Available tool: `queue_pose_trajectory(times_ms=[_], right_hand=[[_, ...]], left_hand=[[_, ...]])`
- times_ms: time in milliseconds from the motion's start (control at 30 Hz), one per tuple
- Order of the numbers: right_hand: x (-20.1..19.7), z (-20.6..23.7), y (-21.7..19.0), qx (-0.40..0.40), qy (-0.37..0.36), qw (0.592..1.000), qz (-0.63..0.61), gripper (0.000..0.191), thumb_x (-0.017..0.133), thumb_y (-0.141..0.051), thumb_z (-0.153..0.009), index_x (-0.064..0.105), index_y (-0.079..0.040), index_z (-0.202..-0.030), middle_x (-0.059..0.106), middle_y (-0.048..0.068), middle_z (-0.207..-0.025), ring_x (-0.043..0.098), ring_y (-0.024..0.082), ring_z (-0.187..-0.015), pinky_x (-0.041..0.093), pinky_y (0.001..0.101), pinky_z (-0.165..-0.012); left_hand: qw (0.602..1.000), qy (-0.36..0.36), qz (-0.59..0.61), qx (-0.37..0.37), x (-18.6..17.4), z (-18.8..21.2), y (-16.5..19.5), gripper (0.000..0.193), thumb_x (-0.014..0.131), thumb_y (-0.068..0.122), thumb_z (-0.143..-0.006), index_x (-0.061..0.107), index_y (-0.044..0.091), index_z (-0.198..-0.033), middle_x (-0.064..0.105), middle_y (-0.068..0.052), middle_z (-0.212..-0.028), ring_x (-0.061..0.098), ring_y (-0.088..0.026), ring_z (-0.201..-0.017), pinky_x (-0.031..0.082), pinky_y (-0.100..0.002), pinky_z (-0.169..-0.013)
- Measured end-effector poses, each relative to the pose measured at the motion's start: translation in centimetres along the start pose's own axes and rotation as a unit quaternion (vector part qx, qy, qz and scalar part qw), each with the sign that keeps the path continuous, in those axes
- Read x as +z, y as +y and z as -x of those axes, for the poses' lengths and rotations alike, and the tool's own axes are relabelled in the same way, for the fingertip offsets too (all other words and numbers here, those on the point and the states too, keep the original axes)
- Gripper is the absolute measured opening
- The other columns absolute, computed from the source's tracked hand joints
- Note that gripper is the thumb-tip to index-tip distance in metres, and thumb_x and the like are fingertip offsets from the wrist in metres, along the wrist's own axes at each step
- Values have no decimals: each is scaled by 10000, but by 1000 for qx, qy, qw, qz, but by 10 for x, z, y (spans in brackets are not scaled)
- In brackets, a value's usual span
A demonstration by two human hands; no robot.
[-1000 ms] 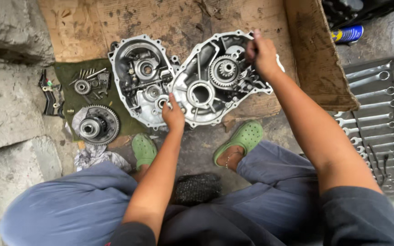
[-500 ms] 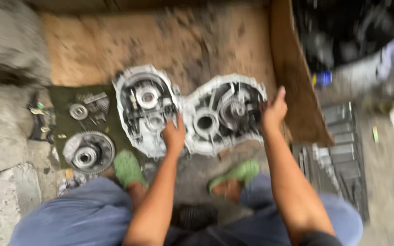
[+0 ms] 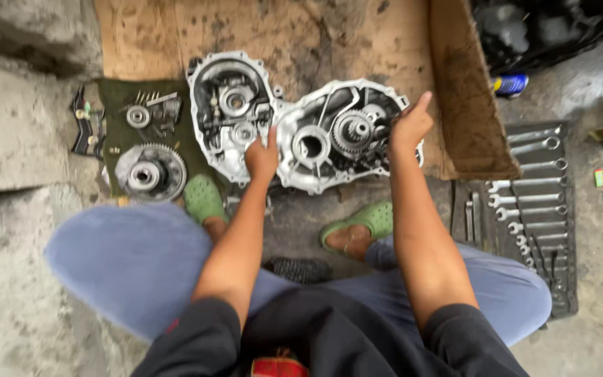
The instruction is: The person sits on the floor and assembles a motorcycle engine by hand, placing bearings and gears into the engine casing, wiping parts with a cloth, and aligning the two halves of the casing.
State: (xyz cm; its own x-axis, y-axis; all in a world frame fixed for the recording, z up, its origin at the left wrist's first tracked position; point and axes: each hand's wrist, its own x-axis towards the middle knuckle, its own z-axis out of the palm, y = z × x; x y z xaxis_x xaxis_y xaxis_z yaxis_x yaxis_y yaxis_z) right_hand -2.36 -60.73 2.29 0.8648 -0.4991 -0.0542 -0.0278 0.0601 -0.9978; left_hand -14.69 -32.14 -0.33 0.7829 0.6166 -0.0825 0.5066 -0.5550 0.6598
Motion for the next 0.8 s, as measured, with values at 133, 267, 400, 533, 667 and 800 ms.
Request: queue_pose_trajectory(times_ms=[133, 267, 400, 533, 667, 800], right_hand=[[-19, 1, -1, 55, -86, 986, -130, 628, 460, -533, -1092, 358, -134, -618, 327, -5, -544, 325, 154, -455, 288, 328, -456], [-16, -3, -6, 98, -186, 965, -155, 563, 441, -516, -1081, 440, -119, -681, 386, 16, -569, 386, 163, -507, 331, 322, -513], [-7, -1, -13, 80, -296, 950, -57, 648, 377, -566, -1090, 512, -83, -680, 427, 8, -565, 419, 141, -523, 345, 289, -530], [-9, 2, -15, 67, -245, 964, -83, 603, 419, -529, -1107, 559, -50, -769, 485, 29, -630, 456, 157, -583, 388, 311, -583], [-20, -2, -19, 86, -266, 954, -108, 577, 413, -511, -1093, 610, -42, -821, 566, 53, -672, 555, 178, -646, 474, 316, -659], [-23, -6, -29, 15, -251, 968, -9, 486, 457, -437, -1097, 645, -51, -870, 651, 38, -752, 610, 140, -718, 506, 280, -709]], left_hand=[[997, -63, -33, 16, -17, -20, 20, 685, 522, 650, -971, 753, 9, -1041, 713, -274, -981, 666, -465, -952, 516, -547, -819], [995, -90, 1, -37, -34, -16, 19, 594, 586, 579, -994, 741, 7, -1017, 749, -205, -1000, 700, -402, -974, 539, -483, -864], [988, -64, 138, -29, -41, -9, -2, 418, 663, 447, -937, 740, 55, -1059, 772, -138, -1009, 734, -303, -951, 555, -398, -849], [980, -48, 191, 5, -39, -5, -21, 348, 719, 378, -899, 760, 65, -1045, 778, -126, -996, 740, -263, -947, 556, -363, -852], [975, -80, 207, -31, -46, -7, -26, 332, 721, 372, -903, 775, 69, -1025, 790, -109, -991, 753, -235, -946, 560, -337, -858], [985, -83, 149, 16, -76, -26, -18, 322, 747, 356, -893, 765, 68, -1035, 770, -109, -991, 726, -230, -923, 544, -337, -831]])
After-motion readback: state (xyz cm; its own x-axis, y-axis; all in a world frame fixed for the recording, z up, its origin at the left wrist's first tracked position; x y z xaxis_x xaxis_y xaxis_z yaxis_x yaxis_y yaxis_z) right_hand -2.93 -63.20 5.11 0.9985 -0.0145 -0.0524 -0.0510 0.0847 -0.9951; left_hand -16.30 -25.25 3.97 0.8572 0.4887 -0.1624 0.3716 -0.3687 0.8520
